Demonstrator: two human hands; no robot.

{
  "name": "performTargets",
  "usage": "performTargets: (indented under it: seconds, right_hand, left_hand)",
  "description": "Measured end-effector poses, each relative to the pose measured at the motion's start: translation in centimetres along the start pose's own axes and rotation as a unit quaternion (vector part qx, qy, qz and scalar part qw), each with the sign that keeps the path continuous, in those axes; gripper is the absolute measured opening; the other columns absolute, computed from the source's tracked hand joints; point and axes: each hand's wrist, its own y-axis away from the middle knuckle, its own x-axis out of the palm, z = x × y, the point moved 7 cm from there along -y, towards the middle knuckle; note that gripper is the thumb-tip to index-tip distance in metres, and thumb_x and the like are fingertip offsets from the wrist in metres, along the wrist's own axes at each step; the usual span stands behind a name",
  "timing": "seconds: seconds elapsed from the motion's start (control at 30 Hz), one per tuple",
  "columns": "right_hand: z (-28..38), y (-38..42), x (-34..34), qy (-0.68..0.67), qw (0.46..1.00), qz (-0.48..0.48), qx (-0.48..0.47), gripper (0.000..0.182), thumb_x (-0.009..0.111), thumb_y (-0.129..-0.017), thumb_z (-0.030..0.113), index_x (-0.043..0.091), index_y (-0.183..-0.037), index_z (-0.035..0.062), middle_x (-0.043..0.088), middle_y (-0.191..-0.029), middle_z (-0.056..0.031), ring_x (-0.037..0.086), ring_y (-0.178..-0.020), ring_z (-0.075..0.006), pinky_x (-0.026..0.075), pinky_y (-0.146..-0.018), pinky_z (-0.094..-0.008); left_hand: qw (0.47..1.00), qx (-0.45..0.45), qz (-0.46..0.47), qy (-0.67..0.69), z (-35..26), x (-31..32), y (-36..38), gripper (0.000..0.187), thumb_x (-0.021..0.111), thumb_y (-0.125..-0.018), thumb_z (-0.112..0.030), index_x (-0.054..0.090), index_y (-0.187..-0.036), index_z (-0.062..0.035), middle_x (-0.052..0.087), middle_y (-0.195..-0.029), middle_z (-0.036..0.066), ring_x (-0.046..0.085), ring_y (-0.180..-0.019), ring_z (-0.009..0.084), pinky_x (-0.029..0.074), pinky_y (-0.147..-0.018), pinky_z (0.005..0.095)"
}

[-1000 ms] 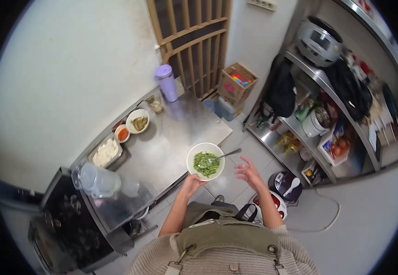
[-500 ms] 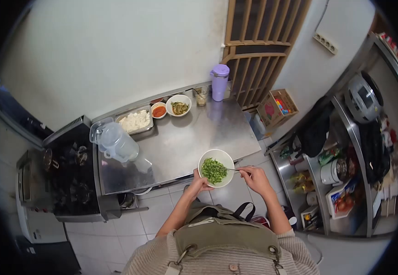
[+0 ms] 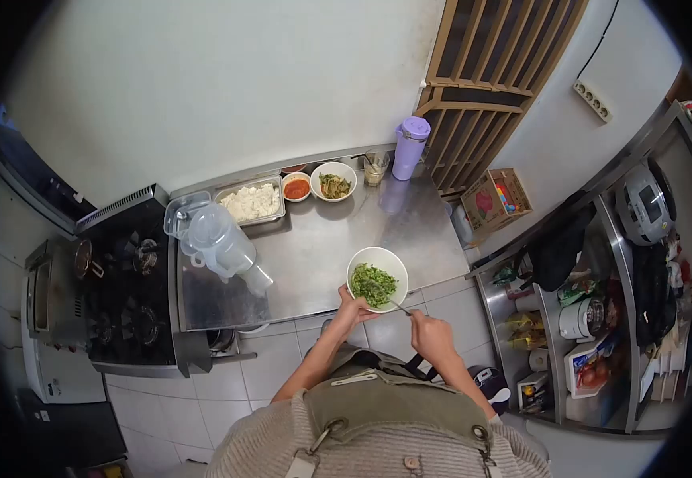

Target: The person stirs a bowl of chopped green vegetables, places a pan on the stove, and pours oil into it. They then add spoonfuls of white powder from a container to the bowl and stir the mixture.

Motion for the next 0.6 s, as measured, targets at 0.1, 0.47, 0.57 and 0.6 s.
performTargets:
  seconds: [0.1,0.47,0.57,0.6]
  right_hand:
    - [-1.1,-0.8,-0.1,0.02,0.997,-0.024,0.069,0.012,0.052,-0.085,0.012,0.058,-0.092,0.0039,0.058,-0.057,-0.0183,0.058,-0.051,-0.0363,0.047,-0.049,-0.0451]
    - [-3.6,-2.7,10.1,-0.44,0.852,0.048,0.281,0.026,0.043,-0.094,0.016,0.063,-0.095,-0.0005,0.039,-0.052,0.0051,0.032,-0.043,-0.0058,0.029,-0.042,-0.0236]
    - [-2.8,-3.1,10.0,-0.578,0.718,0.09,0.377,0.027,0.041,-0.095,0.015,0.063,-0.098,0.0,0.034,-0.051,0.0084,0.028,-0.043,-0.0032,0.023,-0.041,-0.0222]
    - [-2.8,-3.2,10.7,-0.577,0.718,0.09,0.378,0.027,0.041,-0.095,0.015,0.063,-0.098,0.0,0.034,-0.051,0.0084,0.028,-0.043,-0.0032,0.023,-0.041,-0.0222]
  left_hand:
    - [0.999,-0.022,0.009,0.022,-0.3,-0.8,-0.7,0.075,0.048,-0.071,0.0,0.001,-0.13,-0.0109,0.039,-0.123,0.024,0.061,-0.095,0.0329,0.055,-0.08,0.0429]
    - [0.999,0.018,-0.02,-0.044,-2.8,-3.0,-3.7,0.075,0.047,-0.071,0.003,0.005,-0.13,-0.0166,0.032,-0.129,0.021,0.057,-0.103,0.0343,0.055,-0.08,0.0444]
    - [1.0,0.005,0.0,-0.013,-3.1,-3.5,-4.4,0.074,0.046,-0.071,0.004,0.005,-0.129,-0.0166,0.031,-0.129,0.021,0.056,-0.105,0.0352,0.054,-0.08,0.0461]
    - [1.0,0.005,-0.002,-0.009,-3.0,-3.9,-4.8,0.073,0.045,-0.071,0.005,0.005,-0.129,-0.0163,0.032,-0.128,0.021,0.055,-0.106,0.036,0.053,-0.082,0.0476]
